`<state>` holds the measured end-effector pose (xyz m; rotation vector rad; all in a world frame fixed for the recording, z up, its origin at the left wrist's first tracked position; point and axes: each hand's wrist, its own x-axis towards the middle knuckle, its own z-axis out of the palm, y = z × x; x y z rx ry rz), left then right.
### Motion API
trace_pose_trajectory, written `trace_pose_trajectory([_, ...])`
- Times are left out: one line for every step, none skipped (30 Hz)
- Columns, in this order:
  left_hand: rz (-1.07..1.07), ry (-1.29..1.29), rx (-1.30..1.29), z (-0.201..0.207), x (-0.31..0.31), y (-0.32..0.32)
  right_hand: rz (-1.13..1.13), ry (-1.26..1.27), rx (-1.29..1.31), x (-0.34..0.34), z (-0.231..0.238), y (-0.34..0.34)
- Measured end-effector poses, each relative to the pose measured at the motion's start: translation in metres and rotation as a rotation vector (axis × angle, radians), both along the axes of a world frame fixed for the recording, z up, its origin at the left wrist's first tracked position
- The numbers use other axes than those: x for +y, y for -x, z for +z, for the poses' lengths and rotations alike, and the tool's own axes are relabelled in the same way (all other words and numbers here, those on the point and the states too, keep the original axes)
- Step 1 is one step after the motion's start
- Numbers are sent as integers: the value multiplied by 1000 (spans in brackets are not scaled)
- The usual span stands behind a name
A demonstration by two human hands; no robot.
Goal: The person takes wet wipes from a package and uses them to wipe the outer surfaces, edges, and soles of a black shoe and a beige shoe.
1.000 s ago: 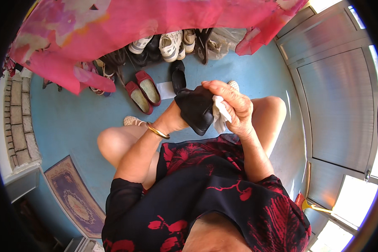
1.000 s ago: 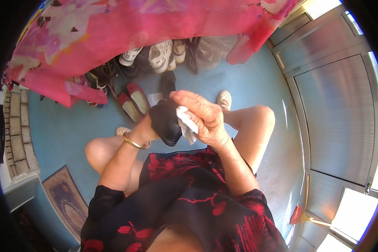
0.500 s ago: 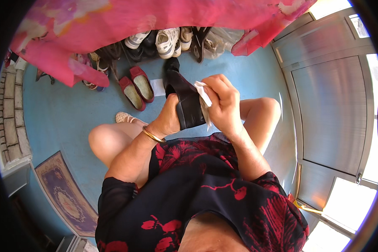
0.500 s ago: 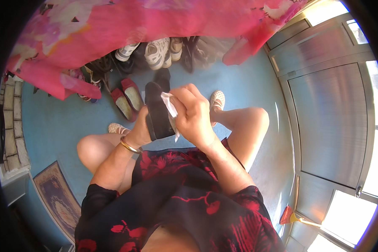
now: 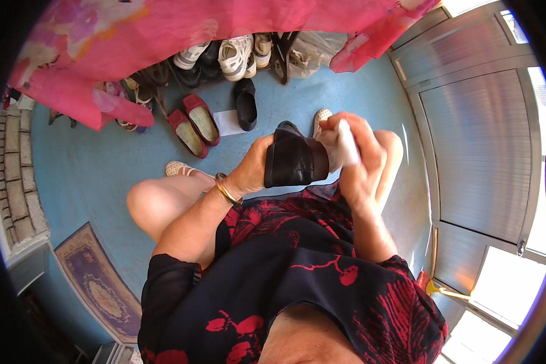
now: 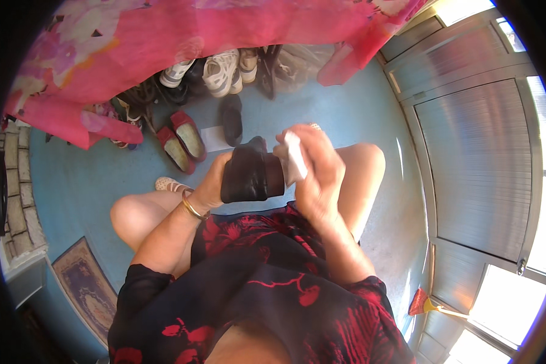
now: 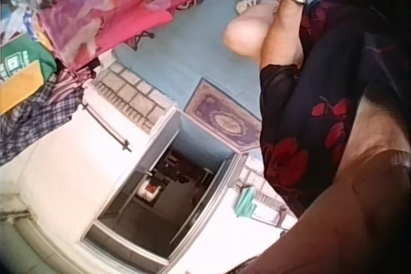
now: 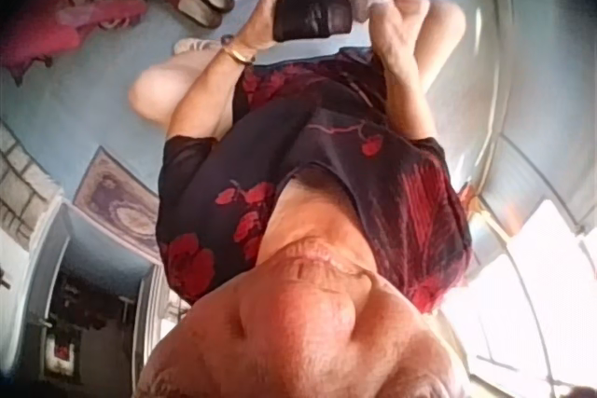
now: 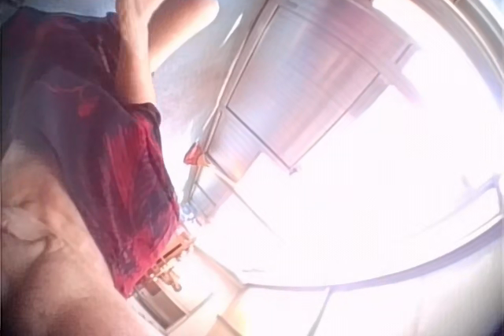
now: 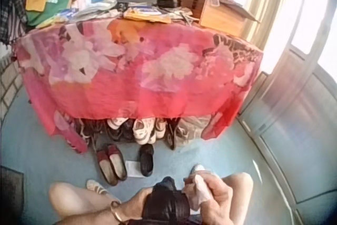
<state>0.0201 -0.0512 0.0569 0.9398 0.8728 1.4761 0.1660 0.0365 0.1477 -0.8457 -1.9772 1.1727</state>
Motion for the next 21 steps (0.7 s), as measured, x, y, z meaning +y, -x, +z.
trace_pose_trajectory([-6,22,-23,4,3,-2,43,-251,-18,-1,-11,-9])
trace_pose_trajectory([4,11,-17,3,3,-2,46,-351,-22,-8,-22,-10])
trace_pose_trajectory([15,9,-23,3,4,-2,47,-450,-27,-15,-33,-7])
trace_pose_trajectory([30,9,-29,3,3,-2,6,-485,7,-18,-41,-3])
trace_pose_trajectory([43,10,-34,4,3,-2,7,-520,-17,-16,-42,-1])
trace_pose_trajectory([78,36,11,8,0,-2,5,-396,-44,-16,-40,1])
trace_pose_trajectory([157,-84,254,8,1,-1,-2,-269,-71,-15,-38,4])
trace_pose_trajectory([235,-205,497,7,3,2,22,-184,-104,-11,-40,6])
trace_pose_trajectory([310,-329,739,6,3,3,46,-99,-136,-6,-44,8])
trace_pose_trajectory([315,-351,804,8,3,2,80,-10,-174,-1,-52,9])
trace_pose_trajectory([320,-374,868,10,2,0,91,116,-215,-1,-52,7])
trace_pose_trajectory([276,-325,870,10,1,2,130,197,-255,1,-54,7])
trace_pose_trajectory([237,-273,868,10,-1,2,172,278,-299,5,-57,6])
trace_pose_trajectory([242,-319,921,8,-1,0,170,283,-339,8,-59,7])
trace_pose_trajectory([246,-366,974,4,-1,-2,167,288,-379,11,-61,9])
trace_pose_trajectory([245,-419,1028,2,1,-4,157,292,-415,16,-65,10])
trace_pose_trajectory([242,-425,1029,2,1,-5,163,378,-344,20,-75,11])
trace_pose_trajectory([238,-432,1030,2,2,-5,129,552,-310,27,-83,11])
trace_pose_trajectory([245,-436,1033,2,2,-4,106,721,-276,30,-83,16])
trace_pose_trajectory([330,-484,1001,0,1,-1,60,757,-144,28,-80,15])
trace_pose_trajectory([417,-477,916,-8,1,0,3,754,-103,28,-72,11])
